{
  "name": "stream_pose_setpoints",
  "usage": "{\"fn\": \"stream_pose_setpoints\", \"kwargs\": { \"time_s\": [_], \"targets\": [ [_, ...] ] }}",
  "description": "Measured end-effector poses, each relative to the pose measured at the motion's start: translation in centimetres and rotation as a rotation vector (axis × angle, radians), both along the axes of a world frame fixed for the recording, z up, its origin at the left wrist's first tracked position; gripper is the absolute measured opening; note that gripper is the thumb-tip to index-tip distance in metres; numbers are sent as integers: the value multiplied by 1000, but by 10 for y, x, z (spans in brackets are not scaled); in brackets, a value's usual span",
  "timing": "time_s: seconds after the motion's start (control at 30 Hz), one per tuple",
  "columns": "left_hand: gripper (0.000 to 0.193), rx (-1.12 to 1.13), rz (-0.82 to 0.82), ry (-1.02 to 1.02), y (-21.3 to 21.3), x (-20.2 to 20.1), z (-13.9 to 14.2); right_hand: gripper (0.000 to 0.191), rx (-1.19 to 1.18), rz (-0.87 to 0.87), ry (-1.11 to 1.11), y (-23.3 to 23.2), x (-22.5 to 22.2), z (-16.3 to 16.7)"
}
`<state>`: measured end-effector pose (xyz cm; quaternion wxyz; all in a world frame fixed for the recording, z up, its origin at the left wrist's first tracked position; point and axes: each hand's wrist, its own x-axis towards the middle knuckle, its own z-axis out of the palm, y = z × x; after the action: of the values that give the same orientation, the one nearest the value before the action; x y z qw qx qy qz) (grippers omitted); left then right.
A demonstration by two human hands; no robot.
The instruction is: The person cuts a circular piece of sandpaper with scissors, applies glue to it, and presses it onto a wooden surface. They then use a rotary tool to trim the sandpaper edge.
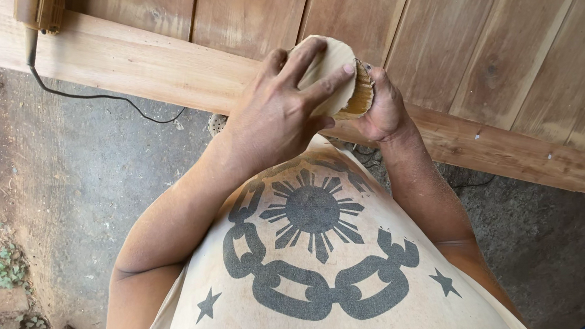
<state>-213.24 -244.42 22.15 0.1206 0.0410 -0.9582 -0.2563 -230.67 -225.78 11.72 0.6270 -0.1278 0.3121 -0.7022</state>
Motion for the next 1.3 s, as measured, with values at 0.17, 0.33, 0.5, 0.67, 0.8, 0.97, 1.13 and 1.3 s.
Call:
{"fn": "stream_pose_setpoints", "kwargs": {
  "time_s": [0.17,0.33,0.5,0.67,0.8,0.97,1.13,1.3],
  "targets": [
    [72,-2,74,-3,-4,2,-2,64,105,-74,35,-3,-4,3],
    [70,-59,73,39,-9,3,-3,61,88,-44,-6,-8,-7,11],
    [76,10,119,-45,-15,9,-8,68,126,-98,9,-4,-12,16],
    [74,-50,63,79,-3,7,-13,68,149,-100,-55,-3,-14,10],
    [75,-88,103,-43,-7,4,-19,71,134,-114,3,-7,-17,10],
    [71,-16,82,0,-5,12,-18,73,148,-61,86,-12,-17,21],
    [70,-38,138,-6,-8,14,-9,76,100,-86,80,-15,-14,24],
    [69,-10,85,12,-1,9,-10,70,94,-76,-40,-17,-8,12]
  ]
}}
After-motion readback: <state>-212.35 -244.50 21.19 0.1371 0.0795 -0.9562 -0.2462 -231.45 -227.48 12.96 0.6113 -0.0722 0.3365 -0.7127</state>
